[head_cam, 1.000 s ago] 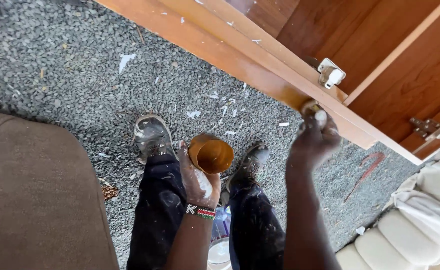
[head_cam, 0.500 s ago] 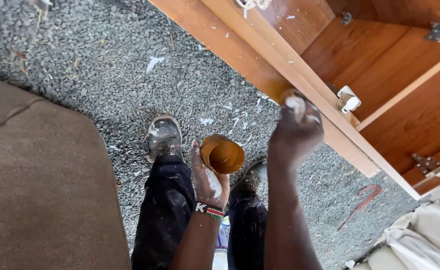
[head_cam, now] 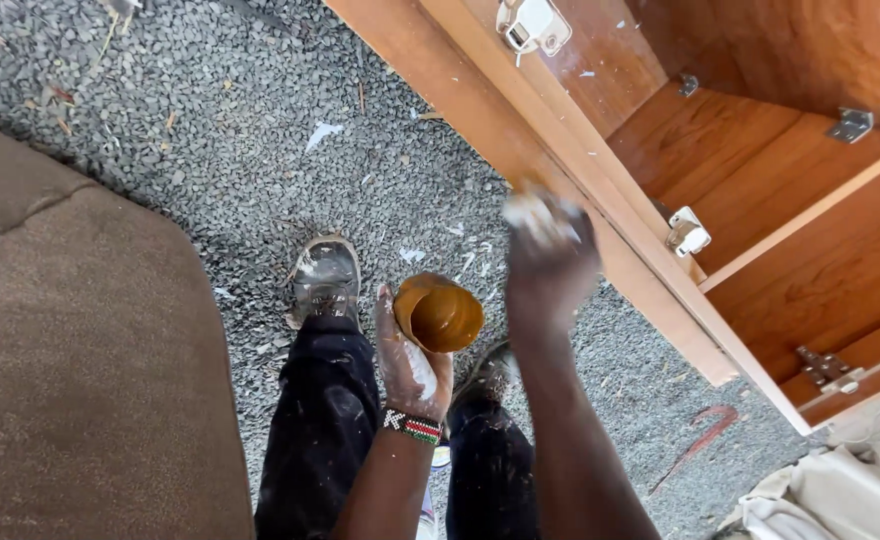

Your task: Applying a liquid wood finish to a wooden cabinet using a cloth

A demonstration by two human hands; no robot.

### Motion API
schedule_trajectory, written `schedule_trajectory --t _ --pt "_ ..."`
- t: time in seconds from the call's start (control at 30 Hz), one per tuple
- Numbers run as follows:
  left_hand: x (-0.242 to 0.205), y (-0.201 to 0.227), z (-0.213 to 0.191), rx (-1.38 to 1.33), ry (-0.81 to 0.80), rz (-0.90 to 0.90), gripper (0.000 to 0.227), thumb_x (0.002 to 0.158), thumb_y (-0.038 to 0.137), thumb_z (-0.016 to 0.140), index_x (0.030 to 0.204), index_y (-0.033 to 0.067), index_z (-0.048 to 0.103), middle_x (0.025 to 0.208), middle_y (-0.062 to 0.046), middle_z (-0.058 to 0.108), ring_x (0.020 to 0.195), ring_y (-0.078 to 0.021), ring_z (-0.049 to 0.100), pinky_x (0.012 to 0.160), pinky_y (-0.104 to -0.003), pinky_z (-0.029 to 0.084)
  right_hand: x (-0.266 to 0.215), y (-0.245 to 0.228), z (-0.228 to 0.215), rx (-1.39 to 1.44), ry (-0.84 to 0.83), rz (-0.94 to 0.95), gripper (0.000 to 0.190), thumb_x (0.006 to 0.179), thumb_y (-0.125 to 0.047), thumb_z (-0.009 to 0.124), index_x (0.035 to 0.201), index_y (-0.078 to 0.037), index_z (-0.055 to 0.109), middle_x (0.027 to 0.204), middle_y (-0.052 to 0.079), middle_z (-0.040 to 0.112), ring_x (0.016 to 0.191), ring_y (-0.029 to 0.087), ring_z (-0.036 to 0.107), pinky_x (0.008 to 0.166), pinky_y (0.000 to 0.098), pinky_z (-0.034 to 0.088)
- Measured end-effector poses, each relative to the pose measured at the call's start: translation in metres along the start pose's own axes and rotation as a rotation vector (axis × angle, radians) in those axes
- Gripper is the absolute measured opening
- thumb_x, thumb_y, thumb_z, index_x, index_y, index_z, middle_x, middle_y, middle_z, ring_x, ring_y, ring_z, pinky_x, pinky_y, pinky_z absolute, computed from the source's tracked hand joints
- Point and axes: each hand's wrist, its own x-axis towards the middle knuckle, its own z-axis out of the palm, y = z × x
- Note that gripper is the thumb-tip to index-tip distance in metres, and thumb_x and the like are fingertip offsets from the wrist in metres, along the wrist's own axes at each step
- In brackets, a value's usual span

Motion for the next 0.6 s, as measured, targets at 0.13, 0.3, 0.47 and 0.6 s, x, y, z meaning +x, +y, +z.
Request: schedule_trajectory --t 0.13,0.3,0.47,0.6 --pt "-0.006 -0.004 0.002 0.007 -0.026 -0.018 0.041 0.119 0.051 0.072 0.114 0.0117 0.083 0.110 -0.013 0.082 0.104 -0.0284 0.082 0.094 -0.047 0.072 -0.024 0.069 -0.100 -0.134 0.044 0.064 0.017 0.106 0.004 0.088 0.120 0.013 0.083 0.111 0.033 0.083 0.105 0.045 0.082 0.105 0.0555 0.063" --pt "-0.006 -0.011 -0.008 0.029 -0.031 -0.014 0.040 0.120 0.050 0.068 0.115 0.0131 0.082 0.109 -0.011 0.081 0.105 -0.0273 0.082 0.096 -0.046 0.071 -0.011 0.091 -0.041 0.145 0.286 0.050 0.020 0.098 0.002 0.095 0.114 0.004 0.083 0.114 0.026 0.083 0.112 0.035 0.082 0.105 0.0460 0.060" --pt "-0.018 -0.013 -0.001 0.083 -0.105 -0.016 0.042 0.120 0.052 0.069 0.116 0.0134 0.083 0.110 -0.013 0.083 0.106 -0.0324 0.084 0.096 -0.048 0.069 -0.024 -0.104 -0.006 0.147 -0.286 0.205 0.022 0.110 -0.013 0.082 0.123 0.004 0.082 0.114 0.023 0.085 0.107 0.034 0.083 0.106 0.0485 0.065" --pt "-0.022 -0.020 0.011 0.031 -0.105 -0.007 0.039 0.116 0.051 0.073 0.115 0.0134 0.084 0.113 -0.016 0.085 0.105 -0.0331 0.087 0.096 -0.052 0.073 -0.049 -0.083 -0.093 -0.068 -0.354 0.021 0.039 0.108 -0.039 0.086 0.124 -0.004 0.086 0.116 0.021 0.089 0.110 0.040 0.091 0.098 0.0548 0.071"
